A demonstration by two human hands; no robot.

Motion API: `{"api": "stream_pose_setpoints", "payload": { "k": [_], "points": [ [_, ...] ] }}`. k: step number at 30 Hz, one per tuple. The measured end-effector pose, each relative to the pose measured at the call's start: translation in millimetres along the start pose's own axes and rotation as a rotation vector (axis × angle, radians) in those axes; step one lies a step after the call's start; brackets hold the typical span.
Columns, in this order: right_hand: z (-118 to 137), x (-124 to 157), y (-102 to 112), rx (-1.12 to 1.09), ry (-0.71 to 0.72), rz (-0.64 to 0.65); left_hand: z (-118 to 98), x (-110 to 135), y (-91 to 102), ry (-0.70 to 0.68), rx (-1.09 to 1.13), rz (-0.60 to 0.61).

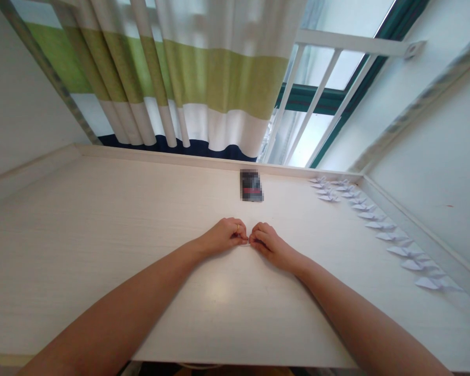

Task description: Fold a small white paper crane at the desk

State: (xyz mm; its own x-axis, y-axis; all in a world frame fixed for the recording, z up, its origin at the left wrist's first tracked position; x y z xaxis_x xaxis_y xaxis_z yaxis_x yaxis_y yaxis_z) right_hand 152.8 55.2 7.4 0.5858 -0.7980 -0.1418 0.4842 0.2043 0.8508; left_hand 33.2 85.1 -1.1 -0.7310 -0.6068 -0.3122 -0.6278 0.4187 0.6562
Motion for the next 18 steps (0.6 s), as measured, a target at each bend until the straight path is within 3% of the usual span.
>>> {"api": "stream_pose_setpoints", "payload": {
  "k": [8,18],
  "points": [
    [-4.5,-2.1,-2.4,0.106,-0.186,0.009,-0.8,-0.5,0.0,-0.005,-0.024,0.003],
    [-9.0,-1.7,-3.2,0.138,-0.315,-0.015,-1.2,0.7,0.1,0.008,-0.022,-0.011]
  ]
}}
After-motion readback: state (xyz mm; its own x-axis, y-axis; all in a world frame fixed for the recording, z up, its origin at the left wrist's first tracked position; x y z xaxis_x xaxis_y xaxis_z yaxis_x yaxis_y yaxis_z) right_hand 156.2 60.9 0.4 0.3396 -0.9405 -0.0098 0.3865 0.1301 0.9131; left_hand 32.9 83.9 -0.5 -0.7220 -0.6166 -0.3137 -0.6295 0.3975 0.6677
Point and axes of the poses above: each hand's wrist, its own x-axis away from the middle knuckle, its own y-axis out of the back of the hand, z = x × y, the point moved 5 cm from there along -x, towards the middle knuckle, and after that the axes turned 4 degrees about -y, right-handed, at the moved point
